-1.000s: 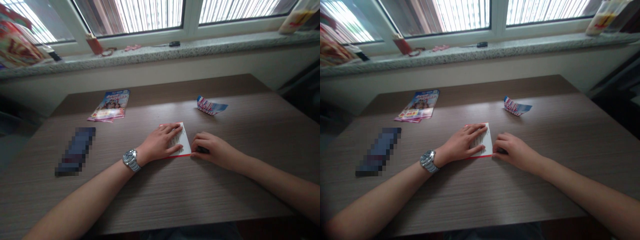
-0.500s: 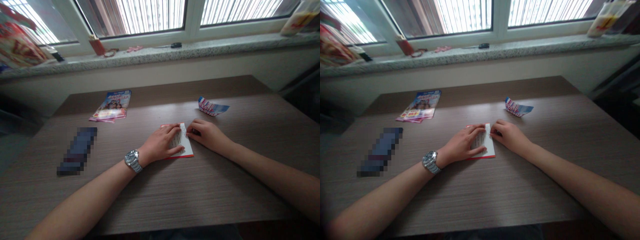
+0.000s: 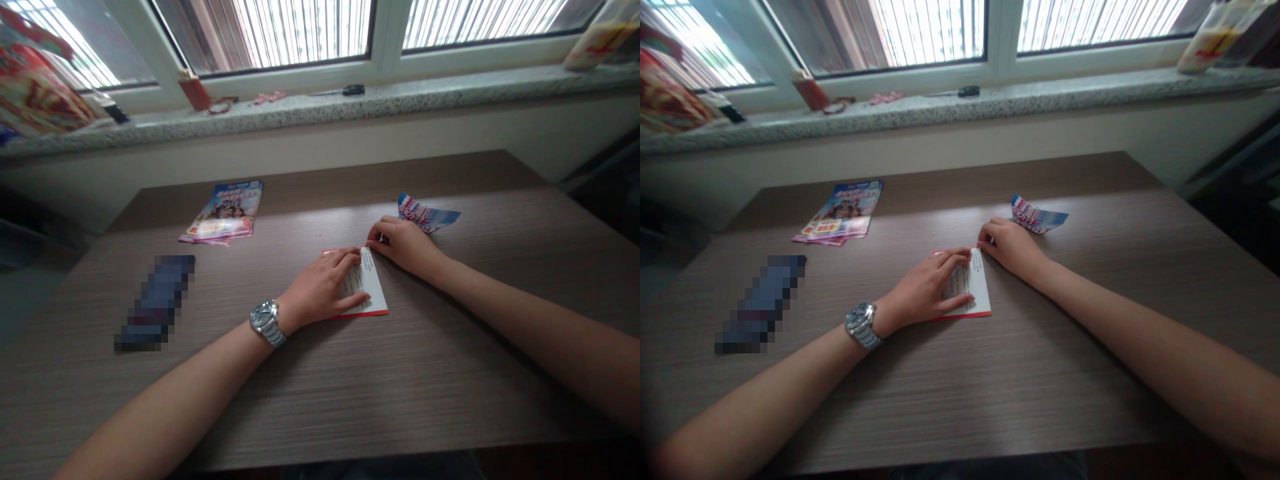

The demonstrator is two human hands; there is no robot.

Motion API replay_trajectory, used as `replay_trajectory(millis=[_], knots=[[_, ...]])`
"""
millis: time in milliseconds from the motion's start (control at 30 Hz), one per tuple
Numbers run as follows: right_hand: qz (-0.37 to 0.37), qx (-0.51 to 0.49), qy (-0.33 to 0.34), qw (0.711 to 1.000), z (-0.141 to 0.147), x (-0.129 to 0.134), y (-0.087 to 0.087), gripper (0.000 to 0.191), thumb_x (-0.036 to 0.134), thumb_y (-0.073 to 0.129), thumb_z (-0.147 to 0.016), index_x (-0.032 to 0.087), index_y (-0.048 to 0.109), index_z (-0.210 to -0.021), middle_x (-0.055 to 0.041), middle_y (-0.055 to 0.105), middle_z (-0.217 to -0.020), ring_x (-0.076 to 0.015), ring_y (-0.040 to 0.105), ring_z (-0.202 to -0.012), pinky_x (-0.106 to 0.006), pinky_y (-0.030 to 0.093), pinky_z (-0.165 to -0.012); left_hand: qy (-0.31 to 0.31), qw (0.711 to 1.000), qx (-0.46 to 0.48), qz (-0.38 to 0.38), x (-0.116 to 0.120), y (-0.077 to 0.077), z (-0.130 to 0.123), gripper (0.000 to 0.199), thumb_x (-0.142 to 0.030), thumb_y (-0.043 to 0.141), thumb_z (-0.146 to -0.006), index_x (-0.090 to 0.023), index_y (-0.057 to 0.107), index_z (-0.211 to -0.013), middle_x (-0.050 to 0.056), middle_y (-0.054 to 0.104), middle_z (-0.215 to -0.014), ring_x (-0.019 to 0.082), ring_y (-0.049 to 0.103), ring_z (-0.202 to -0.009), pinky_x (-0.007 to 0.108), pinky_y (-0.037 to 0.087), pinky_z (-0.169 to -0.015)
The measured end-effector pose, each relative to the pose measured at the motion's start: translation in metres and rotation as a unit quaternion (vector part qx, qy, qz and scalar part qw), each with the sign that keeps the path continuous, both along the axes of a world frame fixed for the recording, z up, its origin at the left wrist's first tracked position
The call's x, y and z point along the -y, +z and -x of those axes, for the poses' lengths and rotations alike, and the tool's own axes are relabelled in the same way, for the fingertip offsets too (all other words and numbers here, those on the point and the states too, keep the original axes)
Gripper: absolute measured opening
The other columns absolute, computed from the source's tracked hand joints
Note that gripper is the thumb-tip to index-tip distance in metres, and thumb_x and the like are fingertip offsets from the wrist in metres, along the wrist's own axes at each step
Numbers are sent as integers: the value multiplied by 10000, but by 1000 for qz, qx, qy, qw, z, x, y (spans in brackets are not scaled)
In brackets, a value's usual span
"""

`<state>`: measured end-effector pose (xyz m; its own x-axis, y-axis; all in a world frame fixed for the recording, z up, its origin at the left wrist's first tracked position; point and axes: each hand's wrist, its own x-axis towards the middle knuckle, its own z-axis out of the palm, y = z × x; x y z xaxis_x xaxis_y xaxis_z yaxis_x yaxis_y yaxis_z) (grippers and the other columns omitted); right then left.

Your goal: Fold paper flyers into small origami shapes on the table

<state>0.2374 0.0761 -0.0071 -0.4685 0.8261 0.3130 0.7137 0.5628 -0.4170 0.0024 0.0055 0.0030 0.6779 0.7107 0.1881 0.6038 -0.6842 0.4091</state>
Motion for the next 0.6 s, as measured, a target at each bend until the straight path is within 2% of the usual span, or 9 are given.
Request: replay_trajectory(millis=[300, 600], knots=[[2, -38, 10, 999, -2, 7, 3, 87, 216, 653, -914, 192, 672, -833, -39, 614, -835, -180, 595, -729, -315, 471, -691, -1, 1000, 1, -4, -1, 0, 1, 543, -525, 638, -926, -199, 490, -1334, 143, 488, -1517, 315, 540, -1341, 482, 454, -1134], [49, -66, 52, 995, -9, 37, 5, 44, 225, 663, -924, 190, 687, -937, -43, 625, -934, -155, 623, -733, -304, 500, -700, 1, 1000, -3, -2, 0, -1, 0, 543, -521, 632, -934, -193, 475, -1337, 145, 481, -1522, 308, 532, -1349, 478, 435, -1154]])
